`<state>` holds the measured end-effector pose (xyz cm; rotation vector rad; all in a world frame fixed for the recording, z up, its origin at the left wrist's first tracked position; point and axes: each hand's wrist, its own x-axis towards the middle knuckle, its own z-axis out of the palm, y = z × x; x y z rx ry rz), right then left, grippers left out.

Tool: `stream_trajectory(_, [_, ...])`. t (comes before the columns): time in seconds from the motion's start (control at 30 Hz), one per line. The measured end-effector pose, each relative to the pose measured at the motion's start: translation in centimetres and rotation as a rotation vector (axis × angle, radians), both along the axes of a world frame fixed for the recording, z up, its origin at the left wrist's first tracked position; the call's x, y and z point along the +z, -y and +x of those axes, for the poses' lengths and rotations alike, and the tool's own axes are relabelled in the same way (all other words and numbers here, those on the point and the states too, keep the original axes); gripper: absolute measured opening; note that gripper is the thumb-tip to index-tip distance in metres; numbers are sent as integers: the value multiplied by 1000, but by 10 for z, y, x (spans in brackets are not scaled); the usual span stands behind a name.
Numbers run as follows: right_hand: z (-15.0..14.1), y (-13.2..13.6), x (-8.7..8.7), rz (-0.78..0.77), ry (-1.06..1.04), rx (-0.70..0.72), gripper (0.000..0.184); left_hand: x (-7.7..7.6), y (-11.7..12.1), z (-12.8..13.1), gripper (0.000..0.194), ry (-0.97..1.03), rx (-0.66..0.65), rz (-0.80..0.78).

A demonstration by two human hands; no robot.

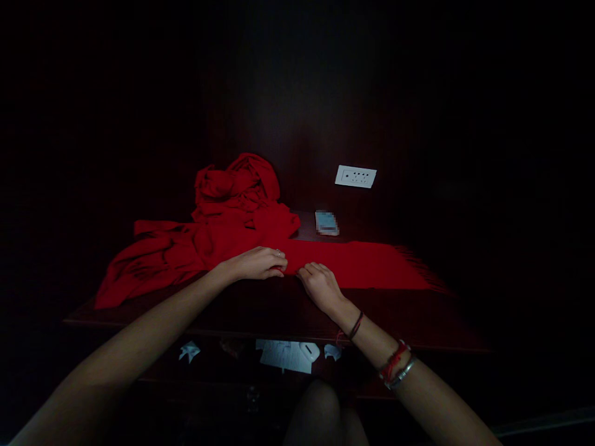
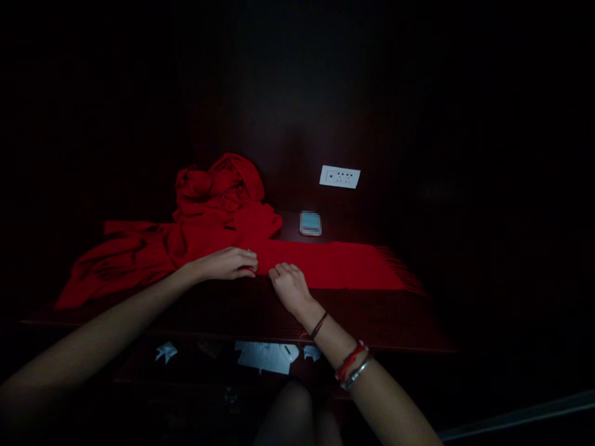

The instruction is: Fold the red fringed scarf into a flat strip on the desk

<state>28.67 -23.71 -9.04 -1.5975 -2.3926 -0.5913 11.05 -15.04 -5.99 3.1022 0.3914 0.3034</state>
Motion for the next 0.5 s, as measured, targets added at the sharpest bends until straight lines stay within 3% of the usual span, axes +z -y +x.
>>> stream_trajectory(0.17, [-7,2,3,8,94,23,15,-2,-4,-4,20,-30,5,-165])
stream_trajectory(0.27, [-10,6,5,-17,133,52,15,-3,-19,-4,24,-13,22,-276])
stream_trajectory(0.43, [-12,6,5,-17,123,44,15,-4,-65,11,31,70,209,-117])
stream_trajectory(0.5, [-14,5,5,-27,126,50,15,-4,-82,20,36,0,312,-164])
